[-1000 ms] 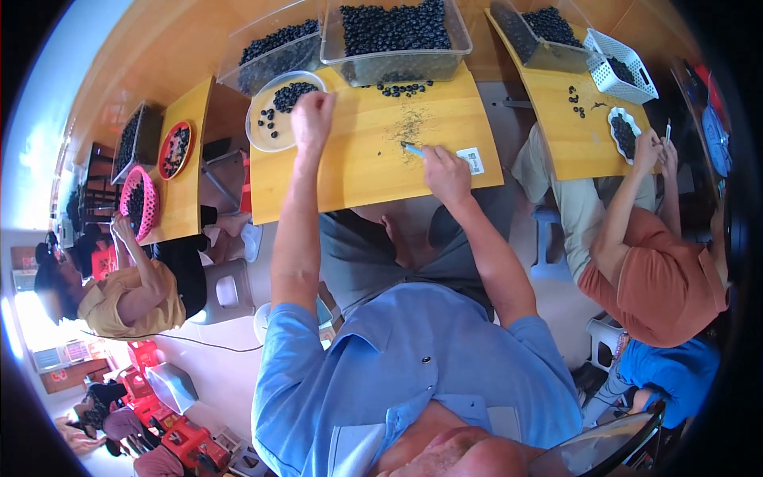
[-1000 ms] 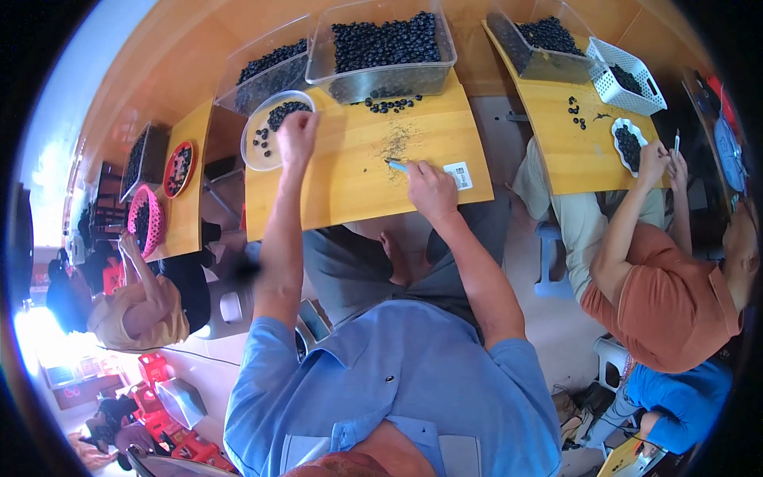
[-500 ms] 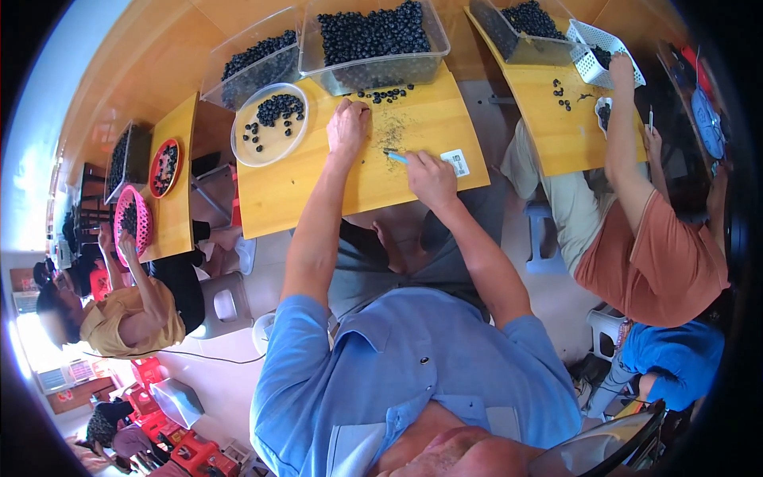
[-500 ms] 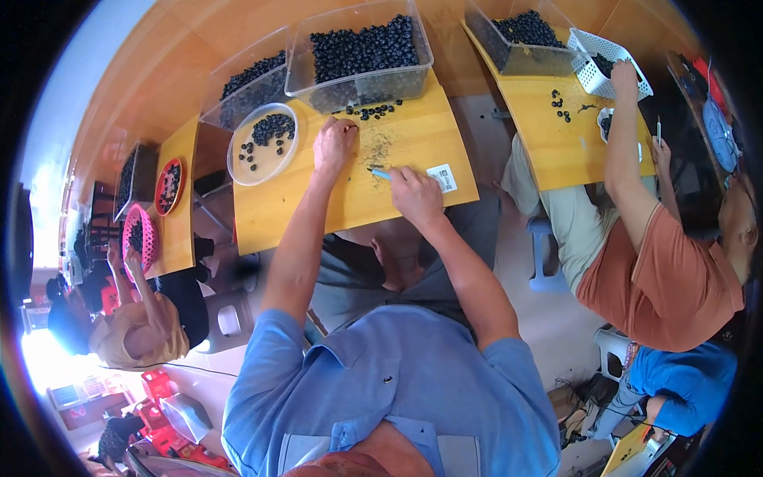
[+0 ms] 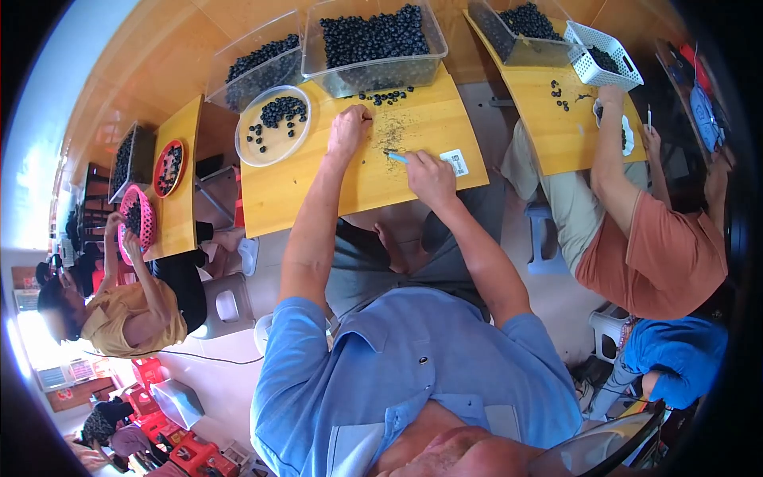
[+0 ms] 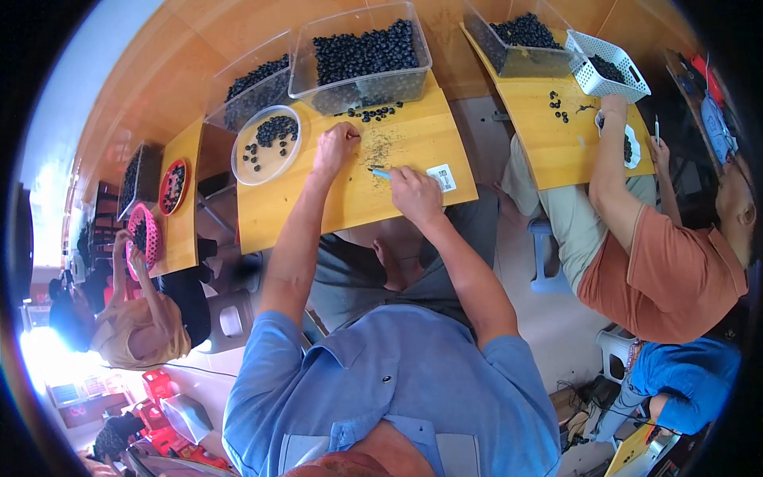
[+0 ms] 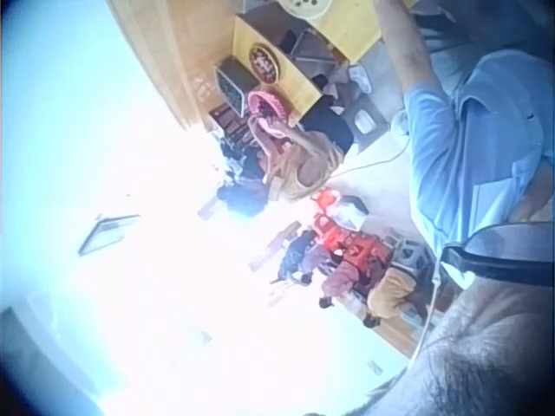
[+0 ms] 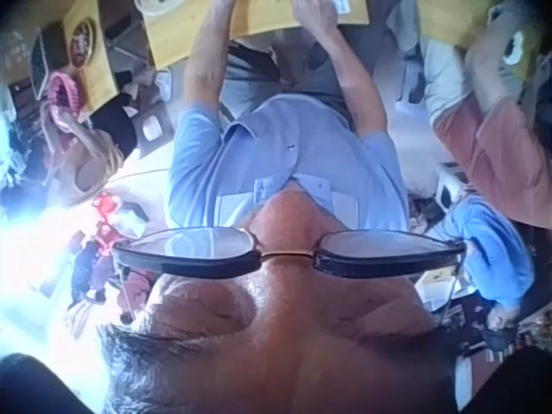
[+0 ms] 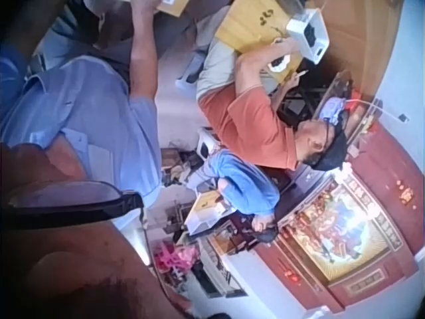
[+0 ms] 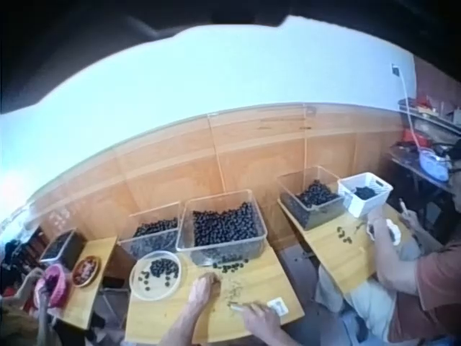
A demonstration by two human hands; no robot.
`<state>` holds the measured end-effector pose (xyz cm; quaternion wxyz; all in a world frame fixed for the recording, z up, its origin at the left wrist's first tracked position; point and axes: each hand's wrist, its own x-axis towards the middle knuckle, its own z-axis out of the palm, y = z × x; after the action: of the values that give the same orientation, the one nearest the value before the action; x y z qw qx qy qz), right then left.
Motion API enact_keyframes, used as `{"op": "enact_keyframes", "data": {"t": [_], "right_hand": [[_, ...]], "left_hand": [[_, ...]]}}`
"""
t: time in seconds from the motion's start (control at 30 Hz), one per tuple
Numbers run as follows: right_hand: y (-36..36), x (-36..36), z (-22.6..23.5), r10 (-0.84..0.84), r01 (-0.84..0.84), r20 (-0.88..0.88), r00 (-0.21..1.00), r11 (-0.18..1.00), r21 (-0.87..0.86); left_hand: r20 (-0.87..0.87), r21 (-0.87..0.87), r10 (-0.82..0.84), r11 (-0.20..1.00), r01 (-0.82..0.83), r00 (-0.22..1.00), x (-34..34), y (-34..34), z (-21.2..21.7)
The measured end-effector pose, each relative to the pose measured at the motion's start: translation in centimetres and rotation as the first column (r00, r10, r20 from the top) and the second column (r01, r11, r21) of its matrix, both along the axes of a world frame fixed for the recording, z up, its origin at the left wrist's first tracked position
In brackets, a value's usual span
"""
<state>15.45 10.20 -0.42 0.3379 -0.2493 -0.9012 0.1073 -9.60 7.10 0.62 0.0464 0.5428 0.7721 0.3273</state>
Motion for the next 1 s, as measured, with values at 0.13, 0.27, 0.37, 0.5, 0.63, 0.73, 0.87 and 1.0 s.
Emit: {"op": "enact_keyframes", "data": {"t": [0.13, 0.27, 0.37, 0.5, 0.63, 0.73, 0.87, 1.0], "right_hand": [[0.0, 0.1, -0.1, -0.002, 0.002, -0.009, 1.0, 1.0, -0.004], [0.3, 0.2, -0.3, 0.0, 0.001, -0.019, 1.0, 1.0, 0.014], [0.5, 0.1, -0.1, 0.003, -0.003, -0.016, 1.0, 1.0, 0.013], [0.3, -0.1, 0.4, 0.006, -0.006, -0.001, 1.0, 0.999, 0.031], [0.4, 0.1, 0.1, 0.008, -0.009, 0.009, 1.0, 1.0, 0.028], [0.3, 0.1, -0.1, 0.016, -0.016, 0.0, 1.0, 0.999, 0.045], [0.2, 0.1, -0.4, 0.055, -0.055, 0.005, 0.998, 0.996, 0.065], [0.1, 0.1, 0.2, 0.071, -0.073, 0.024, 0.997, 0.994, 0.08]], "left_hand": [[0.144, 0.131, 0.087, 0.986, -0.106, 0.986, 1.6, -1.3, 0.5], [0.404, 0.174, 0.139, 0.959, -0.225, 0.904, 5.0, -4.8, 1.2], [0.564, 0.187, 0.155, 0.933, -0.308, 0.811, 7.8, -7.0, 0.2], [0.632, 0.221, 0.135, 0.912, -0.344, 0.764, 9.6, -8.1, -1.5], [0.603, 0.215, 0.114, 0.93, -0.299, 0.789, 9.8, -7.9, -1.1], [0.525, 0.217, 0.113, 0.941, -0.261, 0.843, 9.9, -8.1, -1.1], [0.569, 0.235, 0.09, 0.935, -0.267, 0.817, 10.1, -8.0, -1.2], [0.529, 0.248, 0.077, 0.938, -0.241, 0.845, 10.3, -8.0, -0.9]]}}
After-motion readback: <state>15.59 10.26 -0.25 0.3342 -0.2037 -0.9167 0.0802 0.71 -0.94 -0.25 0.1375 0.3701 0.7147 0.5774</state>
